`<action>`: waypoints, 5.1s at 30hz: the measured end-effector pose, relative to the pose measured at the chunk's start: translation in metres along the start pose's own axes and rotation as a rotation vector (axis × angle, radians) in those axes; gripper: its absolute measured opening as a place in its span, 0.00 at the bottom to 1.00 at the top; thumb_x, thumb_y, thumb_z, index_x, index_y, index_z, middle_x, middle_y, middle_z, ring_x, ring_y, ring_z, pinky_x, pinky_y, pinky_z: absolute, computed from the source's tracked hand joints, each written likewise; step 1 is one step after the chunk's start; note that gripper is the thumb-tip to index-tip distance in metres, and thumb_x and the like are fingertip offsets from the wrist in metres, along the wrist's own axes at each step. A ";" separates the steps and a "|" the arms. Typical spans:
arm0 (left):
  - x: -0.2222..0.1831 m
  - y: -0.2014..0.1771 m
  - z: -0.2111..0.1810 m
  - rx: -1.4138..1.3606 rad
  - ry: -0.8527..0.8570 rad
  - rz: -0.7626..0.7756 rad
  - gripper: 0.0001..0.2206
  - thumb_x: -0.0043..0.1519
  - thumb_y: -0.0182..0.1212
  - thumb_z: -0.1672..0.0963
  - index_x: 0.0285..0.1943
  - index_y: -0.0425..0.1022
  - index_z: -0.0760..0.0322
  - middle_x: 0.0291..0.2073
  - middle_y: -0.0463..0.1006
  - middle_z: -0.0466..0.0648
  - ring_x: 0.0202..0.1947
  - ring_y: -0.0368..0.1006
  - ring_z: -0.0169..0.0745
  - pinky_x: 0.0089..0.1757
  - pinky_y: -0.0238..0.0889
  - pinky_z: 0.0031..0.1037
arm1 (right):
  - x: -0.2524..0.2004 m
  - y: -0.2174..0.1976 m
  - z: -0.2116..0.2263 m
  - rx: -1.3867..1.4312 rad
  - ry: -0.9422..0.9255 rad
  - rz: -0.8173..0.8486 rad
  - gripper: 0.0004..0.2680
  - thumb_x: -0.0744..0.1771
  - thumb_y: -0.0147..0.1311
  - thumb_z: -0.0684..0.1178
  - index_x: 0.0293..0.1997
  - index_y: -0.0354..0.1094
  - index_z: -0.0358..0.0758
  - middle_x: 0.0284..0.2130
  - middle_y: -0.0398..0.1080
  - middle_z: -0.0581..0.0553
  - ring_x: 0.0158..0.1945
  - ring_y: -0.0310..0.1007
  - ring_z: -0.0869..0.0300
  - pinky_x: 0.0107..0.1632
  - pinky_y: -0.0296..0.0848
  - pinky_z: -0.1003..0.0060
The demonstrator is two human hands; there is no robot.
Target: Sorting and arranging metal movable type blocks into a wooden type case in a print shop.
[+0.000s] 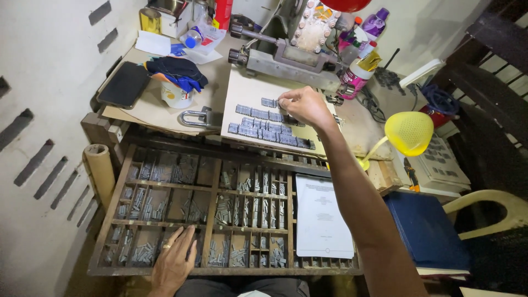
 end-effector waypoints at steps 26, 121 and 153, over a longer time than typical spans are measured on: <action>-0.001 0.007 0.006 0.017 0.027 -0.003 0.26 0.59 0.64 0.53 0.70 0.70 0.57 0.59 0.79 0.42 0.65 0.69 0.42 0.67 0.61 0.33 | -0.001 -0.014 -0.007 0.015 -0.077 0.091 0.16 0.68 0.43 0.50 0.63 0.71 0.49 0.53 0.76 0.46 0.48 0.77 0.62 0.42 0.69 0.69; 0.018 -0.027 -0.032 0.211 0.134 -0.114 0.15 0.64 0.63 0.64 0.59 0.85 0.78 0.53 0.87 0.58 0.56 0.83 0.54 0.65 0.72 0.35 | -0.208 0.285 -0.250 0.645 -0.321 -0.039 0.05 0.69 0.53 0.42 0.38 0.75 0.34 0.26 0.72 0.49 0.24 0.62 0.65 0.29 0.63 0.69; 0.023 -0.033 -0.034 0.179 0.164 -0.147 0.15 0.64 0.63 0.64 0.59 0.84 0.77 0.52 0.86 0.58 0.55 0.82 0.53 0.63 0.73 0.36 | -0.210 0.301 -0.252 0.568 -0.316 -0.139 0.05 0.68 0.55 0.43 0.37 0.77 0.35 0.20 0.69 0.52 0.20 0.57 0.68 0.25 0.59 0.71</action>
Point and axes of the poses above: each hand's wrist, its own x-axis towards the middle knuckle, its own y-axis out of the palm, z = x × y, the point moved 1 cm from there along x, towards the middle knuckle
